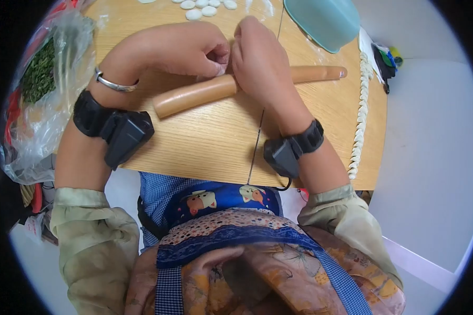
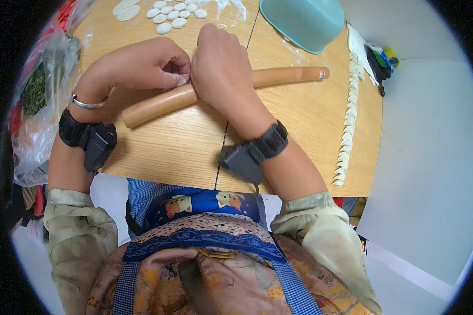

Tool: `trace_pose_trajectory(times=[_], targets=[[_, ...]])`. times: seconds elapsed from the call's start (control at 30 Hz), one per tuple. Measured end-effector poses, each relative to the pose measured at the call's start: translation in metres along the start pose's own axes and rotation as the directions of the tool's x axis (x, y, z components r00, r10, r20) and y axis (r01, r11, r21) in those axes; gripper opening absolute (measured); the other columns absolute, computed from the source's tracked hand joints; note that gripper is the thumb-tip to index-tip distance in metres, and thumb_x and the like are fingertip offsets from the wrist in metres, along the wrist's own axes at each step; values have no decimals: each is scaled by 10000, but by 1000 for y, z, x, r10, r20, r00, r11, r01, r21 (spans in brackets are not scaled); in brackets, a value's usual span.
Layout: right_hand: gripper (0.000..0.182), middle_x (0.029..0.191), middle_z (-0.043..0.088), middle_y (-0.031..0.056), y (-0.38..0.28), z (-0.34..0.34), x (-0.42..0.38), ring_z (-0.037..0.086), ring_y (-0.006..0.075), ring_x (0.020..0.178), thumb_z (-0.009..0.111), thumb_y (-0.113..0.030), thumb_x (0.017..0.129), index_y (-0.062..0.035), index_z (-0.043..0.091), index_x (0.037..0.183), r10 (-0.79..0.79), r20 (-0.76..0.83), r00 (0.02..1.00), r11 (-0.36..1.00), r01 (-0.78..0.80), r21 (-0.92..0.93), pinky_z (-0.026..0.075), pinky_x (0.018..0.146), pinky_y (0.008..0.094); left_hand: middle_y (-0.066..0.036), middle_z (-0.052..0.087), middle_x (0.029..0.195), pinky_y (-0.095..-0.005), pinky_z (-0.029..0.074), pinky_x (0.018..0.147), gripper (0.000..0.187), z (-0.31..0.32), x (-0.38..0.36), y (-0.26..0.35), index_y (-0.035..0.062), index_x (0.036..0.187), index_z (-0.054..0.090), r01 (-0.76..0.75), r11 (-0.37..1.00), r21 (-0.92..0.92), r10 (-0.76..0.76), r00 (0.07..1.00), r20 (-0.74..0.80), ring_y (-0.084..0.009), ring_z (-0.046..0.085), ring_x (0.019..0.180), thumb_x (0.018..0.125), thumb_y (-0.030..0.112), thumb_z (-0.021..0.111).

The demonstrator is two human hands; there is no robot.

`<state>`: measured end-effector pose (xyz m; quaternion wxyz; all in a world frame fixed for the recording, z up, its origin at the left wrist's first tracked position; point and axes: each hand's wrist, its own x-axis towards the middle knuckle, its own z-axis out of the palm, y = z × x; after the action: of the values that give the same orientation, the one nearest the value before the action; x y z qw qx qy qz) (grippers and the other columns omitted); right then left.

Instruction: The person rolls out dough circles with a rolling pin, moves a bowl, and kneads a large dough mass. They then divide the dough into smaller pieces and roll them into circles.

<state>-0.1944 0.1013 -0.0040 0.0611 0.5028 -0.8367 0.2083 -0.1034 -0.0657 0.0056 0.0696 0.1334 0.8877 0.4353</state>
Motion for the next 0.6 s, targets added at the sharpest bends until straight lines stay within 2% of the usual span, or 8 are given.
trace_pose_trajectory(times=[0.07,0.13,0.2,0.33,0.4,0.6], targets=[[114,908,631,229,-1,-2,-16,607,434,875,593,-65,865,8,545,938,27,4,1000,999,-27,20,479,755,527,-57,617,698,-290,493,615,180,1,1,4,-31,840,653,44,999,20,-45,998,34,-119,577,649,861,142,698],[121,877,581,199,-3,-5,-36,560,410,851,591,-82,884,-4,527,949,-53,-88,995,997,58,50,441,745,516,-61,615,696,-295,491,613,166,4,3,10,-26,827,650,86,995,44,-89,993,73,-124,573,642,838,128,712],[124,865,554,190,-6,-14,-53,538,398,838,591,-85,890,-6,518,953,-73,-62,995,996,76,46,425,740,509,-63,616,686,-302,487,602,113,6,5,12,-14,808,623,116,987,111,-122,991,54,-131,583,636,805,69,700],[132,853,515,179,-5,-27,-71,510,380,817,596,-80,889,-10,502,952,-120,-31,992,990,121,65,408,728,495,-56,615,667,-287,484,567,81,2,3,15,0,812,607,165,986,23,-166,986,26,-134,599,599,790,40,674],[133,850,515,180,-3,-24,-68,511,379,814,597,-77,887,-9,502,950,-141,-42,989,988,143,52,409,726,492,-48,624,675,-266,488,536,74,0,-2,17,5,829,608,289,939,-186,-278,957,85,-122,602,561,805,63,645],[137,888,563,205,4,-8,-33,541,398,857,600,-56,865,9,510,946,-148,1,989,988,148,33,442,757,489,-38,630,675,-256,508,539,154,-2,0,13,-9,850,621,299,935,-190,-275,951,144,-102,600,550,908,133,601]])
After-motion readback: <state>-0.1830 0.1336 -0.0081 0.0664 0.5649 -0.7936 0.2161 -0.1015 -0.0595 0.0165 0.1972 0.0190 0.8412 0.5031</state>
